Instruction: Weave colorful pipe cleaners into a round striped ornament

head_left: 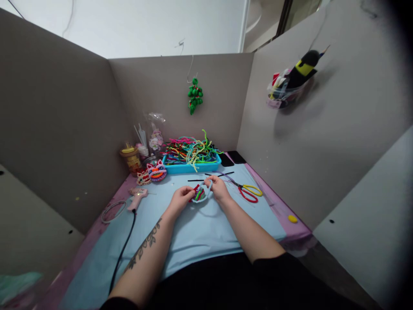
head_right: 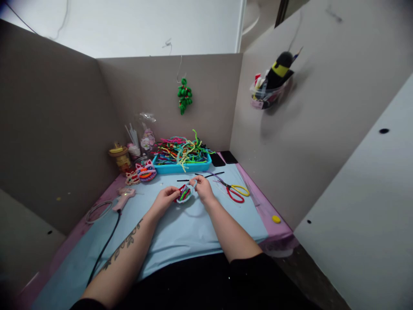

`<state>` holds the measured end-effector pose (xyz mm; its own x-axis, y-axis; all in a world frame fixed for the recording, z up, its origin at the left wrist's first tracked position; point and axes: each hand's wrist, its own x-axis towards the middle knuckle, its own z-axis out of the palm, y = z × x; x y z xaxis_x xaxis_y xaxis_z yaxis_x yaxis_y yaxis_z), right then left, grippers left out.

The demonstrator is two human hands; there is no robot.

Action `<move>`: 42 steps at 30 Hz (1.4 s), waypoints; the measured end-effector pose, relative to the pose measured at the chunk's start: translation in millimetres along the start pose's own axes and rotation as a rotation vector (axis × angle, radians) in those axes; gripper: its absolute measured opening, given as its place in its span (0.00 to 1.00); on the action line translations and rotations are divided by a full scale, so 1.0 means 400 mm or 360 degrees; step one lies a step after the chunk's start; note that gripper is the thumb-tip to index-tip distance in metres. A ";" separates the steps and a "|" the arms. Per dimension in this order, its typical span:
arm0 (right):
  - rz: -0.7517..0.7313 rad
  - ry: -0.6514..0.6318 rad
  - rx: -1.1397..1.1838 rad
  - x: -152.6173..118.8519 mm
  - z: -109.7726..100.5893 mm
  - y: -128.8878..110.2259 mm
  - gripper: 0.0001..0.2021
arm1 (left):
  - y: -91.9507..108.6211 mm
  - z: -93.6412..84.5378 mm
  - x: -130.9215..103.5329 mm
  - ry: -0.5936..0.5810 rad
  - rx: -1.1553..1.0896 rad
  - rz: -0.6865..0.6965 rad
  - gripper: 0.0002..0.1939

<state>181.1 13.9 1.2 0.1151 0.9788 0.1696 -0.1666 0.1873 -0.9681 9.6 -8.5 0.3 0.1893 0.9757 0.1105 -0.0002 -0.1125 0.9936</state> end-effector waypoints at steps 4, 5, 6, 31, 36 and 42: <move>-0.0001 0.0046 -0.0051 0.000 0.001 0.001 0.12 | -0.006 -0.002 0.004 -0.0009 -0.0060 -0.0007 0.18; -0.0013 0.0056 -0.0065 -0.001 0.001 0.000 0.12 | -0.007 -0.002 0.004 -0.0010 -0.0078 -0.0011 0.18; -0.0028 0.0063 -0.0076 -0.002 0.002 -0.001 0.12 | -0.008 -0.003 0.005 -0.0005 -0.0092 -0.0014 0.19; -0.0210 -0.0106 -0.0359 -0.003 -0.003 0.023 0.06 | -0.012 -0.007 0.008 -0.0005 -0.0207 -0.0048 0.22; -0.0261 0.0003 -0.0373 -0.006 0.001 0.019 0.06 | -0.013 -0.004 0.006 -0.0045 -0.0221 -0.0078 0.24; -0.0247 -0.0029 -0.0441 -0.008 0.004 0.027 0.09 | -0.005 -0.004 0.001 0.0015 -0.0317 -0.0167 0.28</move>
<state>177.3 12.9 -9.5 0.1001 0.9422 0.3199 0.1247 0.3071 -0.9435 8.2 -7.6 -1.5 0.1894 0.9819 0.0054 -0.1750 0.0284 0.9842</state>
